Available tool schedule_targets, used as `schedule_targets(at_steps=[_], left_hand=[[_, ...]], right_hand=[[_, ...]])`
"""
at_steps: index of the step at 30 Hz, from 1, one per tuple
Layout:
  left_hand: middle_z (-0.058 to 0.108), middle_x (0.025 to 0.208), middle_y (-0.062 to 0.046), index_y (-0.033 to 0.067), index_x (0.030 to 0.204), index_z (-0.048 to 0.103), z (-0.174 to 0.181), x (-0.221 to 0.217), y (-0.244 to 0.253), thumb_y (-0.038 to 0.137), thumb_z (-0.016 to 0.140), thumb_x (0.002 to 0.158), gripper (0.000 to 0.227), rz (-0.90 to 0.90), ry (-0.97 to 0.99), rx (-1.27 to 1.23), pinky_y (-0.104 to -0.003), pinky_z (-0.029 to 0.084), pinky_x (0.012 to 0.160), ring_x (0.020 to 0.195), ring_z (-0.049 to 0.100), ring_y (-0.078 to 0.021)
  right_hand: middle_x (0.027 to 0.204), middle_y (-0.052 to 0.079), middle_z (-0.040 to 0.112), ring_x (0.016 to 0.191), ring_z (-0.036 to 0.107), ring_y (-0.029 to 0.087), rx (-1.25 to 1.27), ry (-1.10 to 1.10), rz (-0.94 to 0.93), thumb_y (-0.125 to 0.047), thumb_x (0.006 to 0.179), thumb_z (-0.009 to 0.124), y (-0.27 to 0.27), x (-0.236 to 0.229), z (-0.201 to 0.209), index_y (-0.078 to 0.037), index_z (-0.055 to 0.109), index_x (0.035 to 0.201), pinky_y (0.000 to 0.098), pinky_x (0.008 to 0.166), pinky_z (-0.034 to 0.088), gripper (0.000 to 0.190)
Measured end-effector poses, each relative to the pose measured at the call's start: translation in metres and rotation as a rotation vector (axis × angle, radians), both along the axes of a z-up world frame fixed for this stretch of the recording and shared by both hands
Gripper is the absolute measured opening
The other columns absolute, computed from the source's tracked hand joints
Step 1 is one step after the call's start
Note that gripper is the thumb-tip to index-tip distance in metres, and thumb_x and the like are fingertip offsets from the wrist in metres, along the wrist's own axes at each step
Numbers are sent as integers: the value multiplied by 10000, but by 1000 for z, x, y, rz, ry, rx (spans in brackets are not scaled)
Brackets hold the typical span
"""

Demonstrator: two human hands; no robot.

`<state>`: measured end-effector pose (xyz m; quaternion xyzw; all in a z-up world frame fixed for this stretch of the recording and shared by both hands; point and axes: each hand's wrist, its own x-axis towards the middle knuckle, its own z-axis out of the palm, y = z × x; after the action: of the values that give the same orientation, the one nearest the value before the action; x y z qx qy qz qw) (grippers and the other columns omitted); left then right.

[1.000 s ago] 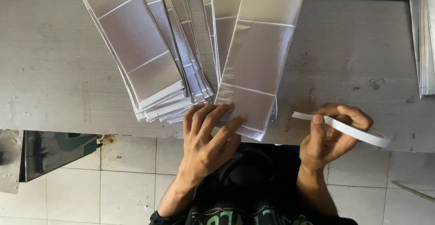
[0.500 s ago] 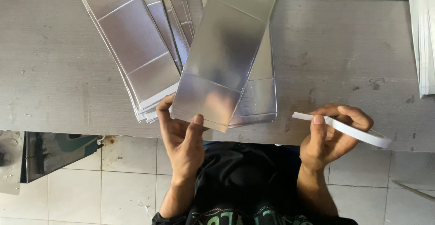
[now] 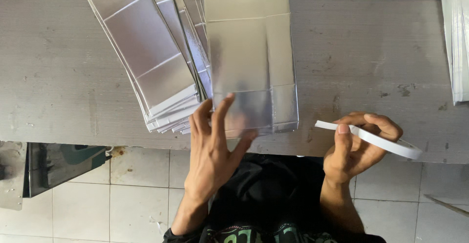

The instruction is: The person applies white adhesive tape to the edges of rectangular metallic panels. They hold the tape roll in one hand and smooth the tape onto the panel edges with the other, repeating the process for multiple panels stacked on a table.

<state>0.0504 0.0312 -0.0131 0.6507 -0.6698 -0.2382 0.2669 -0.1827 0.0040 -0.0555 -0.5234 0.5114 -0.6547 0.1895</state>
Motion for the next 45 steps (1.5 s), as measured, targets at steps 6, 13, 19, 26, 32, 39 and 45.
schedule_targets(at_steps=[6, 13, 19, 26, 32, 39, 45], left_hand=[[239, 1688, -159, 220, 1592, 338, -11, -6, 4, 451, 696, 1006, 724, -69, -59, -89, -541, 381, 1139, 1306, 474, -324], [286, 1715, -132, 186, 1584, 321, -23, -6, 4, 447, 621, 1042, 672, -65, 23, -122, -531, 386, 1133, 1434, 432, -397], [459, 1488, -152, 174, 1444, 500, -18, -1, 9, 284, 762, 988, 537, -65, 157, -242, -479, 410, 1154, 1352, 495, -329], [612, 1242, -109, 191, 1329, 669, -30, 4, 5, 273, 776, 883, 466, -62, 274, -251, -441, 440, 966, 1104, 562, -328], [603, 1231, -141, 156, 1330, 663, -19, 8, 3, 111, 695, 893, 440, -76, 361, -252, -469, 441, 966, 1106, 562, -354], [578, 1213, -122, 150, 1312, 670, -11, 13, 1, 19, 511, 899, 462, -79, 505, -139, -435, 413, 967, 1098, 556, -317], [570, 1169, -121, 134, 1276, 686, -3, 10, -3, -36, 481, 876, 480, -37, 531, -147, -405, 404, 906, 1046, 540, -307]], right_hand=[[829, 63, 536, 669, 499, 193, 7, 22, 28, -107, 983, 604, 0, 1, 3, -114, 413, 1229, 332, 781, 461, 312], [765, 83, 507, 659, 539, 207, 35, 139, 84, -113, 984, 579, 5, 30, 33, -89, 375, 1239, 357, 815, 468, 327], [829, 102, 652, 746, 685, 191, 96, 201, 305, -74, 941, 648, 14, 61, 42, -39, 430, 1273, 317, 836, 520, 399], [780, 29, 696, 900, 467, 216, -17, 480, 244, -92, 904, 760, 1, 84, 43, 87, 581, 1195, 291, 925, 439, 386], [763, 28, 687, 919, 447, 219, -37, 519, 249, -37, 916, 740, 0, 87, 41, 110, 546, 1231, 312, 918, 482, 398], [753, 11, 659, 937, 439, 205, -59, 534, 230, -44, 928, 731, 0, 91, 40, 121, 544, 1238, 295, 936, 477, 399], [748, -16, 671, 905, 417, 200, -91, 593, 181, -69, 927, 742, -3, 89, 36, 105, 563, 1238, 292, 932, 428, 399]])
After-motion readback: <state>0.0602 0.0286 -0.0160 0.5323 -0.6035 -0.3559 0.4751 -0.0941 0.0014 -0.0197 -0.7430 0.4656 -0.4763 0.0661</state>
